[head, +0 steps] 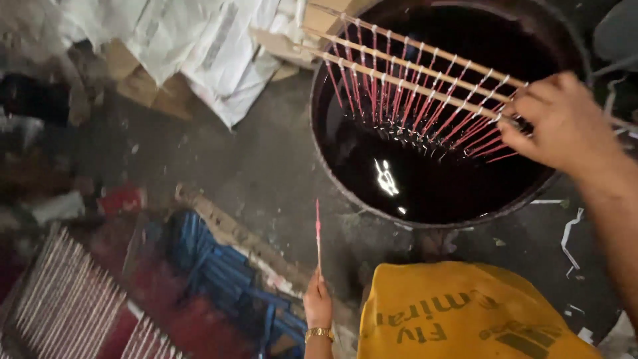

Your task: Dipping multiple frames of wicks into a vat of dark liquid and arranging them on a drying rack in a workshop.

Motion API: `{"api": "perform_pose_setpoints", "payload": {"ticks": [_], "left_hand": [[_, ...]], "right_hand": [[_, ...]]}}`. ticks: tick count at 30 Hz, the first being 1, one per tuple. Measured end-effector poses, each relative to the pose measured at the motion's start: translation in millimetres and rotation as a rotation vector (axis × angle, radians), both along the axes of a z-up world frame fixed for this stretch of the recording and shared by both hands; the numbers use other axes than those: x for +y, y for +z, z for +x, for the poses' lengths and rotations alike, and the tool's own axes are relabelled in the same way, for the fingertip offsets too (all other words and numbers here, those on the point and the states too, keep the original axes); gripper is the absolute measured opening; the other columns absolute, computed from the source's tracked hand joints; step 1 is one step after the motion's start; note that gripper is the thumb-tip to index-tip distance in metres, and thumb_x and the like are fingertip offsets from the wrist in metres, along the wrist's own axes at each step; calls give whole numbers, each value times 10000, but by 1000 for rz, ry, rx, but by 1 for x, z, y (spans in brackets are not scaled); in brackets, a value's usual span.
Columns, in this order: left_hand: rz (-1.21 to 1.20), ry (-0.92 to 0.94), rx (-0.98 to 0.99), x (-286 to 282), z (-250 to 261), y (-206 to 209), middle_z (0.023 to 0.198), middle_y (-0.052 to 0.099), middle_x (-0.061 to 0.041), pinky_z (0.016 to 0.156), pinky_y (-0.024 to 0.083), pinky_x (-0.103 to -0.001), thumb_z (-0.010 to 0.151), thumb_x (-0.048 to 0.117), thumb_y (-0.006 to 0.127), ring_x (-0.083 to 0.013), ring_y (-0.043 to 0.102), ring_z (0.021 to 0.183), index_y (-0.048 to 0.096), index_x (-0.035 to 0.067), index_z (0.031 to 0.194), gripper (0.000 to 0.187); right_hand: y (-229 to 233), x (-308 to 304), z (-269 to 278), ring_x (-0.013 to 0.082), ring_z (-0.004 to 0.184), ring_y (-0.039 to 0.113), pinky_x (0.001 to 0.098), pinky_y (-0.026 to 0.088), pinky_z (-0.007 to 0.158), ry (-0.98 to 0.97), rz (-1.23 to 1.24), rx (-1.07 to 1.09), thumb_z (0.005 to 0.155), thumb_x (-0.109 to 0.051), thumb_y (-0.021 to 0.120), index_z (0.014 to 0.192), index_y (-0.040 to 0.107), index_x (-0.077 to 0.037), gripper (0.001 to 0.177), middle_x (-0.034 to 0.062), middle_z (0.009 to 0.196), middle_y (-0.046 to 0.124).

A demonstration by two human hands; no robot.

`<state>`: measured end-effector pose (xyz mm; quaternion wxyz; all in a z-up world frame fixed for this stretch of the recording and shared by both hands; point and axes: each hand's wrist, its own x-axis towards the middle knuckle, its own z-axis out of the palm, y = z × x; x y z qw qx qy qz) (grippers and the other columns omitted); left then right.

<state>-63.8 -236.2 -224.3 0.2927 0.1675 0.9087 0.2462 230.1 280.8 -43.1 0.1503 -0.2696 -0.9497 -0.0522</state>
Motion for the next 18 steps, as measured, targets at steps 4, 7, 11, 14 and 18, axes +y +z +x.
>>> {"api": "perform_pose_setpoints", "payload": {"ticks": [4, 7, 11, 14, 18], "left_hand": [[-138, -68, 123, -70, 22, -65, 990, 764, -206, 767, 517, -567, 997, 350, 451, -451, 709, 878, 644, 239, 1377, 441], [-182, 73, 44, -95, 45, -66, 1216, 762, -81, 917, 562, -473, 988, 412, 477, -368, 724, 1075, 680, 279, 1327, 418], [-362, 235, -76, -113, 61, -56, 1082, 778, -176, 881, 537, -491, 971, 458, 462, -434, 701, 1041, 693, 304, 1281, 416], [-383, 267, -71, -124, 72, -54, 1173, 760, -139, 942, 527, -470, 968, 441, 480, -395, 690, 1108, 683, 281, 1306, 425], [-359, 302, -117, -121, 82, -47, 1394, 686, -50, 1077, 477, -402, 992, 399, 465, -302, 622, 1299, 651, 228, 1394, 476]], "right_hand": [[-60, 1, -5, 293, 1064, 623, 395, 517, 986, -47, -93, 2, 934, -410, 738, 1046, 756, -225, 217, -12, 1107, 726], [-96, 7, -1, 267, 1075, 679, 399, 497, 1037, 1, -172, 61, 968, -341, 732, 1022, 751, -190, 161, -16, 1090, 736], [-143, 22, 5, 254, 1069, 678, 403, 483, 1040, 42, -174, 111, 960, -306, 779, 1036, 767, -160, 165, -13, 1057, 720], [-171, 31, 7, 268, 1076, 673, 410, 478, 1055, 65, -200, 154, 963, -282, 811, 1041, 754, -126, 183, 14, 1074, 713], [-205, 43, 8, 267, 1080, 666, 399, 485, 1053, 86, -181, 206, 970, -231, 833, 1021, 763, -125, 137, 23, 1095, 713]]}}
